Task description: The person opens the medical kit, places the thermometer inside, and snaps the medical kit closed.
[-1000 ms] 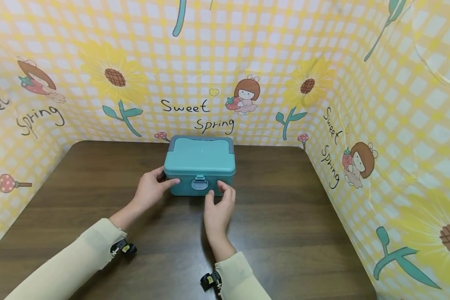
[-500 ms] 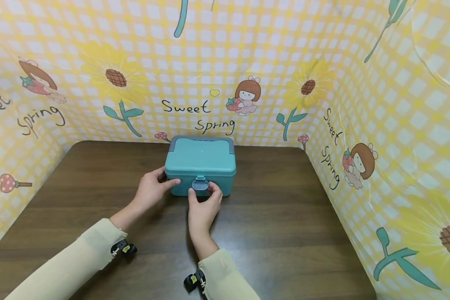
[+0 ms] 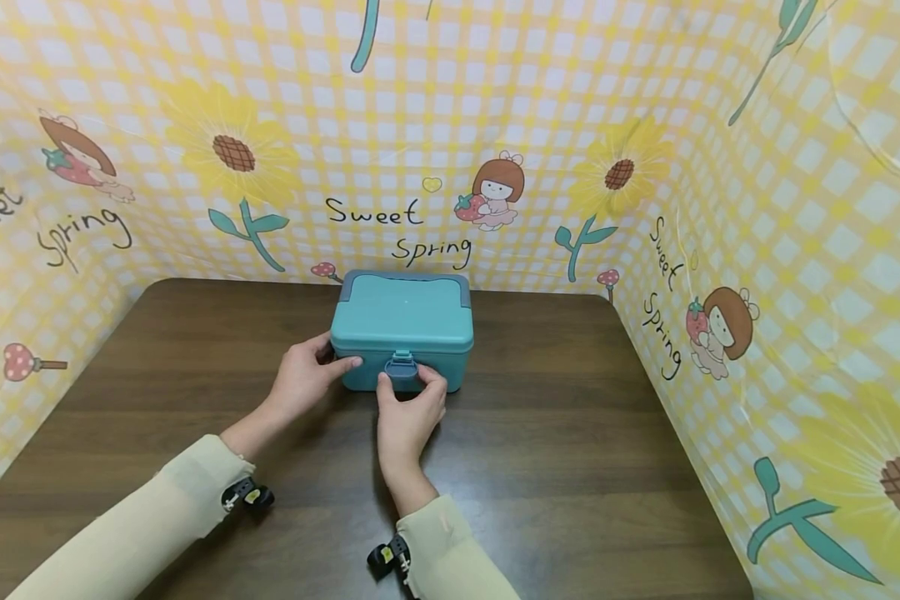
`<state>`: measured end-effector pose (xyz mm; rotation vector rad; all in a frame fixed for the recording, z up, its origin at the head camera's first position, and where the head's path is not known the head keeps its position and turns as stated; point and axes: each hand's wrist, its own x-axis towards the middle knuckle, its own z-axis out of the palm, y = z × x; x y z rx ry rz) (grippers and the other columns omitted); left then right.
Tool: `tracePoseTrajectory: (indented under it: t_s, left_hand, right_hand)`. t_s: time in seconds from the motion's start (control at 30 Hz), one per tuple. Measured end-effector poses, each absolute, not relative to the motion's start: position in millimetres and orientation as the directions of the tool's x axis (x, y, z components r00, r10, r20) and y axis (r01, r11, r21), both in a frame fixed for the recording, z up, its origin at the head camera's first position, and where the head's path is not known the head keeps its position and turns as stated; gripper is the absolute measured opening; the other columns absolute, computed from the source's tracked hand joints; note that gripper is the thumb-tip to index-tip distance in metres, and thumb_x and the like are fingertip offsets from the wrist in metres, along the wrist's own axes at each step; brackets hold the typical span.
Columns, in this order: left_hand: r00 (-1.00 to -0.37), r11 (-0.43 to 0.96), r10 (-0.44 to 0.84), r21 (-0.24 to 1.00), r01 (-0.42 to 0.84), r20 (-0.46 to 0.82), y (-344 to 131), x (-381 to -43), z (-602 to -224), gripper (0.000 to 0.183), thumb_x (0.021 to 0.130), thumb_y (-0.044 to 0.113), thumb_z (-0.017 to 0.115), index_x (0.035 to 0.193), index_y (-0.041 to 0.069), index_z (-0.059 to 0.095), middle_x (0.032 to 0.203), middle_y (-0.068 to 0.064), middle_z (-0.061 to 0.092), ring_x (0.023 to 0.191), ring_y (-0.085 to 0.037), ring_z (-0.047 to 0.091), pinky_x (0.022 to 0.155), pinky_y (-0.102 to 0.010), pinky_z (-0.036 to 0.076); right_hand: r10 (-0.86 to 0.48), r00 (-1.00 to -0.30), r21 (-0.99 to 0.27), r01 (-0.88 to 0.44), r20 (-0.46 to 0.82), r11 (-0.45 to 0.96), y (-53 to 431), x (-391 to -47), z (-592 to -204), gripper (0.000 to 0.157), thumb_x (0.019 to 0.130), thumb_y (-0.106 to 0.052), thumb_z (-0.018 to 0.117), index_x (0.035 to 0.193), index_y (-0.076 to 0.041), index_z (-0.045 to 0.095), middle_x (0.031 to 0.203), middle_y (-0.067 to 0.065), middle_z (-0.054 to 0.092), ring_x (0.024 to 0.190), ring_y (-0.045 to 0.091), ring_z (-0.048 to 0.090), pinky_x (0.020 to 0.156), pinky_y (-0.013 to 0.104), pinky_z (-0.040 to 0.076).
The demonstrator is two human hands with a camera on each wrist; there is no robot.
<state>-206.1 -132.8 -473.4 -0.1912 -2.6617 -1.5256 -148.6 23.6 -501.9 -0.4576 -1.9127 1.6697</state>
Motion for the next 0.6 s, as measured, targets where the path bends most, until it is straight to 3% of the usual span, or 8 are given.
tracePoseTrajectory:
  t_s: [0.17,0.4,0.6]
  left_hand:
    - [-0.991,0.506,0.072,0.852,0.132,0.111,-133.2,-205.3,-473.9,0.079,0.092,0.042,0.077,0.155,0.009,0.044,0.149,-0.014,0.056,0.133,-0.031,0.058,0.104,-0.051,0.052]
    - [-0.991,0.509,0.072,0.85,0.137,0.116,-133.5,-204.8,-473.5,0.077,0.092,0.041,0.077,0.154,0.009,0.046,0.149,-0.013,0.056,0.132,-0.03,0.059,0.104,-0.051,0.053]
    - [-0.993,0.498,0.063,0.859,0.119,0.101,-134.6,-204.5,-471.1,0.077,0.091,0.041,0.078,0.154,0.009,0.047,0.15,-0.013,0.055,0.134,-0.031,0.058,0.104,-0.052,0.052]
  right_hand:
    - [0.603,-0.771,-0.975,-0.115,0.207,0.188,21.4,-148.1,-500.2,0.053,0.08,-0.031,0.09,0.116,-0.016,0.055,0.118,0.0,0.059,0.116,0.021,0.056,0.102,0.044,0.045]
    - [0.635,-0.73,-0.965,-0.137,0.252,0.225,18.3,-151.6,-494.2,0.053,0.079,-0.035,0.089,0.113,-0.016,0.053,0.112,-0.001,0.057,0.113,0.031,0.054,0.097,0.043,0.04]
    - [0.648,-0.695,-0.945,-0.155,0.312,0.289,17.2,-157.4,-486.2,0.049,0.079,-0.033,0.089,0.109,-0.014,0.055,0.106,0.001,0.055,0.104,0.024,0.053,0.097,0.042,0.034]
